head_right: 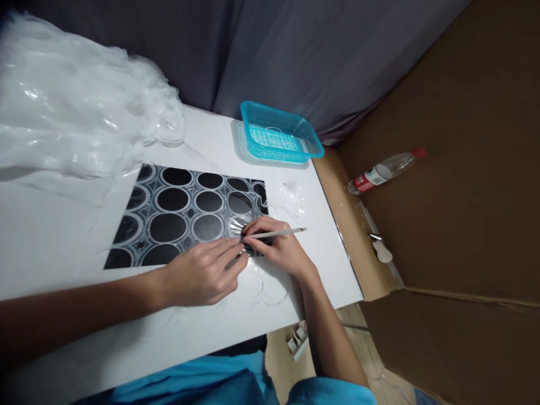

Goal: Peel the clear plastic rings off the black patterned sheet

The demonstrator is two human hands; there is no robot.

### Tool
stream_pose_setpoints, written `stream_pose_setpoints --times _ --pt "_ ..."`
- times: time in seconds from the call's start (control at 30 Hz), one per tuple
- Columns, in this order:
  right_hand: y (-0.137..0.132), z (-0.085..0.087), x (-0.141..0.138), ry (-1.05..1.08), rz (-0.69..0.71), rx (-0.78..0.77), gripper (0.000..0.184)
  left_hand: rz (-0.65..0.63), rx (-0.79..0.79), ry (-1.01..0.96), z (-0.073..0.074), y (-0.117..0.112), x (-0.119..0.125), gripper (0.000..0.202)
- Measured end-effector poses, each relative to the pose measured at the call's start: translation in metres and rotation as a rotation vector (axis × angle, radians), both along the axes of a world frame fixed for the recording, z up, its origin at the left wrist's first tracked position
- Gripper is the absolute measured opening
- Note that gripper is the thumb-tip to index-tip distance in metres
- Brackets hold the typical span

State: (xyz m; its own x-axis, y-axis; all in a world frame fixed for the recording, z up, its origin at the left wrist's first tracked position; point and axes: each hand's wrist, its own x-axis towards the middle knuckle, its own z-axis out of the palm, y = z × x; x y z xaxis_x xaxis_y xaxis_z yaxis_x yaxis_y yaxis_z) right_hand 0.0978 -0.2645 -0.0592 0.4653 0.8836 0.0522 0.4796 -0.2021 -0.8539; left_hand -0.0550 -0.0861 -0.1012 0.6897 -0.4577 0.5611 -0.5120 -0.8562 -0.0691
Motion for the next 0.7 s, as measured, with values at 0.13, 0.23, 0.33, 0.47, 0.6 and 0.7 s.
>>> stream_pose_setpoints --times 0.13,0.23,0.33,0.47,0.6,0.7 --pt "-0.001 0.003 -0.004 -0.185 0.042 -0.038 0.011 0.027 0.037 -0.006 -0.001 -0.003 -0.003 0.037" --pt "-0.004 0.002 -0.006 -0.304 0.105 -0.075 0.013 0.048 0.101 -0.028 -0.002 -0.005 -0.006 0.046" --pt "-0.007 -0.002 -0.008 -0.390 0.152 -0.080 0.016 0.071 0.156 -0.042 -0.002 -0.007 -0.007 0.045" --pt "-0.009 -0.009 -0.012 -0.540 0.144 -0.038 0.018 0.083 0.164 -0.024 -0.002 -0.009 -0.008 0.032" --pt "-0.012 -0.017 -0.014 -0.667 0.151 -0.049 0.017 0.093 0.154 -0.008 -0.003 -0.012 -0.009 0.031" --pt "-0.015 -0.023 -0.014 -0.699 0.148 -0.037 0.020 0.098 0.150 -0.001 -0.004 -0.013 -0.008 0.033"
